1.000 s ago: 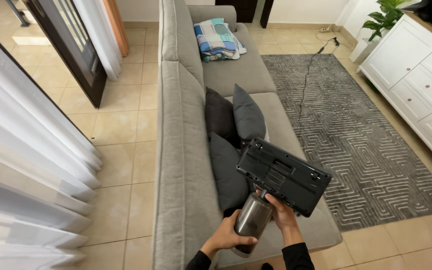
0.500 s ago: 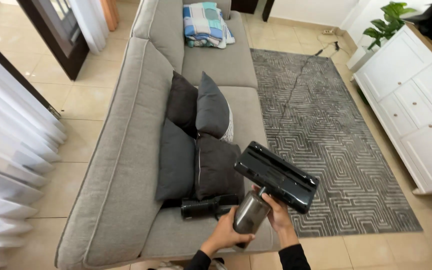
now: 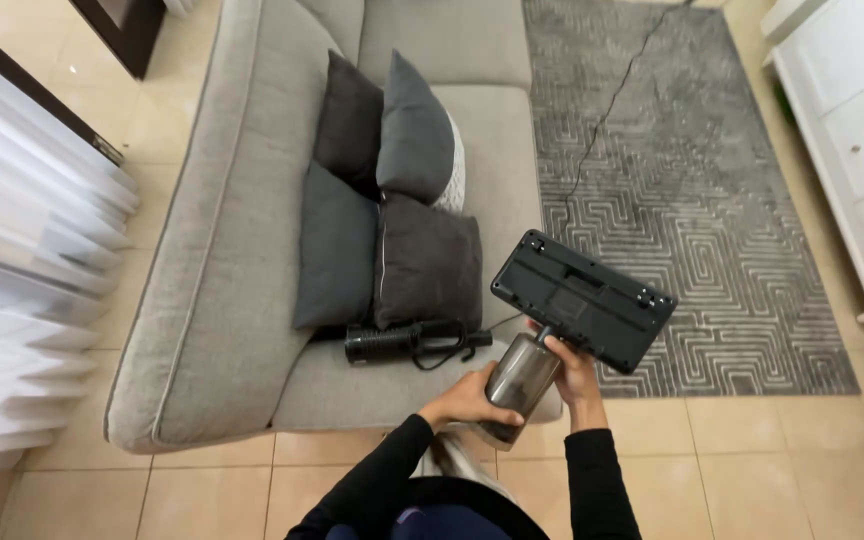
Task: The person assembles a corded stick vacuum cleaner in a living room. They attach the dust canister to the handle, arrange several throw pillows on a gray sofa, and then connect the floor head to the canister. The person also handles the vacuum's power cord and filter cap during the process.
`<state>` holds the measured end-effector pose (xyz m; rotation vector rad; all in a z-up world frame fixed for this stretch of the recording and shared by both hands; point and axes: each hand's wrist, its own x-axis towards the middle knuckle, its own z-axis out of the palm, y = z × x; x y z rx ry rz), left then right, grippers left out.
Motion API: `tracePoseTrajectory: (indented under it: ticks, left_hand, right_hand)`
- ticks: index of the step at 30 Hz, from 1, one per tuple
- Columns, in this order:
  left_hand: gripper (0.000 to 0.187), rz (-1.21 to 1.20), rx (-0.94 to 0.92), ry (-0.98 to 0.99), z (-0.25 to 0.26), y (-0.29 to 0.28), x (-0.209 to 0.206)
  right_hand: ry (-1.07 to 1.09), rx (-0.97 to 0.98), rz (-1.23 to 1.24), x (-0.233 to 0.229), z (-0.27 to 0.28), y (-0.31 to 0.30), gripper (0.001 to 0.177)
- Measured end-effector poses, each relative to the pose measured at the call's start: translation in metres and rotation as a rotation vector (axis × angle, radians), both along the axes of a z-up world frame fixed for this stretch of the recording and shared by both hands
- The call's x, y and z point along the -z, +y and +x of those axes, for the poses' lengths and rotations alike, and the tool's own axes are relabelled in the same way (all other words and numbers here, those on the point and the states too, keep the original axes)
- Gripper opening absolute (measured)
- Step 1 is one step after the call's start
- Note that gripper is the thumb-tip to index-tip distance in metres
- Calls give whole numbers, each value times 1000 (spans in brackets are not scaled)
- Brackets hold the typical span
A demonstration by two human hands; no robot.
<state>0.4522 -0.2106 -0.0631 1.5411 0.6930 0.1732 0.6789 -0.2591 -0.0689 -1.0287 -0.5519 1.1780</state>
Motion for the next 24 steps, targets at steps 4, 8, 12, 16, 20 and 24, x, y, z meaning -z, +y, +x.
tracePoseTrajectory:
  ticks: [4,8,12,16,20,24]
  left_hand:
    - [116,-51,13,-61,8,-2,41]
    - [116,5,34,6,12,-7,58]
    - [119,5,5,63,15,9,61]
    - [121,-25,5,15,8,25,91]
    - [106,-76,-44,40,-17,50,131]
    - [83,-879,-615,-65,-50,75,195]
  right_hand:
    - [-22,27,-6,14,2,-3,54]
    - [86,78,-87,17,-12,-11,57]
    - [178,69,-162,21,-23,6,54]
    - [180,79,-215,67,-13,22,44]
    - [62,152,-238,69,-6,20,31]
    - [-68,306,-196,70,22,13,25]
